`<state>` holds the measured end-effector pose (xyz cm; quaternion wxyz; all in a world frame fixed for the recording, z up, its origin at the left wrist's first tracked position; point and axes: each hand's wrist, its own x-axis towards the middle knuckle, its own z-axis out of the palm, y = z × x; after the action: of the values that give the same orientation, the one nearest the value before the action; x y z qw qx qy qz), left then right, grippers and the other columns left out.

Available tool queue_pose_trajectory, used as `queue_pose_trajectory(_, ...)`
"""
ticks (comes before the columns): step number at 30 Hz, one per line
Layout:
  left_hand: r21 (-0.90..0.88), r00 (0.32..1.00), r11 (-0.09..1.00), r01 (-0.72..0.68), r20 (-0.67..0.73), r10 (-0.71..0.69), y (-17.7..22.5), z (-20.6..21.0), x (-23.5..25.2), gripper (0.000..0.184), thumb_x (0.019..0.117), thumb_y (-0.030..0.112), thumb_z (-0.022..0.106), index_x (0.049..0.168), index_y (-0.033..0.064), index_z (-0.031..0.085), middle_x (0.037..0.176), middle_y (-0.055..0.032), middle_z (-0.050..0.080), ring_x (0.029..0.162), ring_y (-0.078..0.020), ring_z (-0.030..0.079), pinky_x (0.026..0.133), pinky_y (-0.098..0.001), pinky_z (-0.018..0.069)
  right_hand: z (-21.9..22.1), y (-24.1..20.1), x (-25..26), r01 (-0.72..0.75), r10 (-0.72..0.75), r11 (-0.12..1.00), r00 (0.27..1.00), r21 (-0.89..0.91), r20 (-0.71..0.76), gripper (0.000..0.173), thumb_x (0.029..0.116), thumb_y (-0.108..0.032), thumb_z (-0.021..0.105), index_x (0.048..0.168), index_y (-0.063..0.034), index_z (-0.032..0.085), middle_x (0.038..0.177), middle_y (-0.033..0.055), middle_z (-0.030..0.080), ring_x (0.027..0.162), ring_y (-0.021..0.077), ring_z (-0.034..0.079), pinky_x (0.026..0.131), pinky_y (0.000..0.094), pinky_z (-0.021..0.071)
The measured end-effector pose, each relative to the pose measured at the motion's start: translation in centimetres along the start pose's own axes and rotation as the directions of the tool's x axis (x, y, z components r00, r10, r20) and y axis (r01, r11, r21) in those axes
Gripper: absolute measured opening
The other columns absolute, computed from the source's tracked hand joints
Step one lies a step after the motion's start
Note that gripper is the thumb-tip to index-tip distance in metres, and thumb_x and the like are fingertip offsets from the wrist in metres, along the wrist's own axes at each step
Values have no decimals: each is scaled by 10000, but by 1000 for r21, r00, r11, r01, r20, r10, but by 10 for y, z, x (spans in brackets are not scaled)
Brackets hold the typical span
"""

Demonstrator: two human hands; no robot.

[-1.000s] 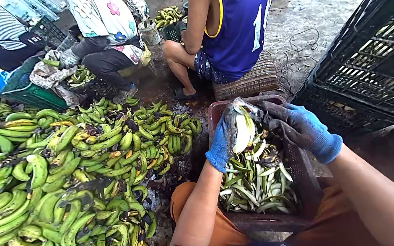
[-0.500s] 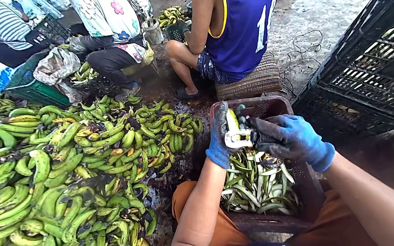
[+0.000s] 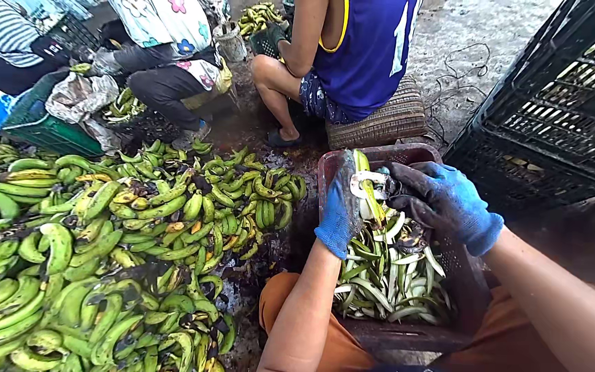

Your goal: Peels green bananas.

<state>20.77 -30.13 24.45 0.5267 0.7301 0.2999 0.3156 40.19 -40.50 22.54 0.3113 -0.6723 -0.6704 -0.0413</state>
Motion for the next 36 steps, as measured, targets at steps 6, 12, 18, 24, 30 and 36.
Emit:
queue_pose_trajectory(6, -83, 983, 987, 138, 129, -127, 4, 17, 2, 456, 1112, 351, 377, 1526, 171, 445, 1409, -86, 583, 1178, -162, 603, 994, -392, 503, -11, 1, 5, -556, 494, 776, 830, 298, 261, 429, 1103, -367, 388, 1353, -122, 636, 992, 133, 723, 856, 263, 691, 792, 550, 544)
queue_pose_trajectory(12, -639, 956, 713, 289, 224, -187, -16, 2, 26, 499, 1056, 600, 326, 1240, 236, 616, 901, -2, 666, 690, -92, 629, 578, -271, 560, -10, 15, -6, -24, -1, 976, 993, 215, 117, 604, 989, -568, 426, 1438, -199, 588, 1000, 69, 712, 843, 213, 683, 699, 492, 570)
queue_pose_trajectory(18, -422, 989, 897, 132, 112, -93, -8, 3, 8, 356, 1090, 372, 400, 1367, 217, 561, 1117, 9, 673, 919, -58, 652, 758, -250, 564, -14, 18, -4, 244, -245, 969, 969, 49, 17, 597, 996, -557, 425, 1425, -188, 615, 1075, 160, 720, 915, 322, 704, 744, 539, 564)
queue_pose_trajectory(24, -366, 991, 922, 129, 26, -128, -2, -4, 8, 423, 1073, 522, 374, 1338, 286, 604, 946, 22, 688, 675, -55, 613, 552, -224, 523, -26, 13, -7, 313, -315, 947, 949, 70, 17, 558, 993, -549, 432, 1390, -223, 650, 1063, 130, 726, 916, 284, 703, 739, 497, 568)
queue_pose_trajectory(30, -75, 997, 995, -67, 37, 70, -2, 7, -3, 480, 1095, 269, 397, 1559, 149, 377, 1461, -60, 525, 1262, -91, 541, 1045, -325, 480, -19, 13, 0, -55, 49, 994, 997, 98, 65, 513, 1015, -421, 430, 1450, -199, 588, 1131, 179, 694, 960, 380, 683, 761, 617, 541)
queue_pose_trajectory(36, -4, 993, 994, -107, 51, 107, -9, -9, 6, 531, 1049, 285, 481, 1568, 230, 378, 1495, -17, 516, 1255, -133, 566, 1005, -414, 520, -31, 20, -5, -123, 105, 960, 991, 253, 84, 590, 998, -542, 424, 1408, -161, 609, 1042, 62, 699, 891, 182, 664, 754, 460, 566)
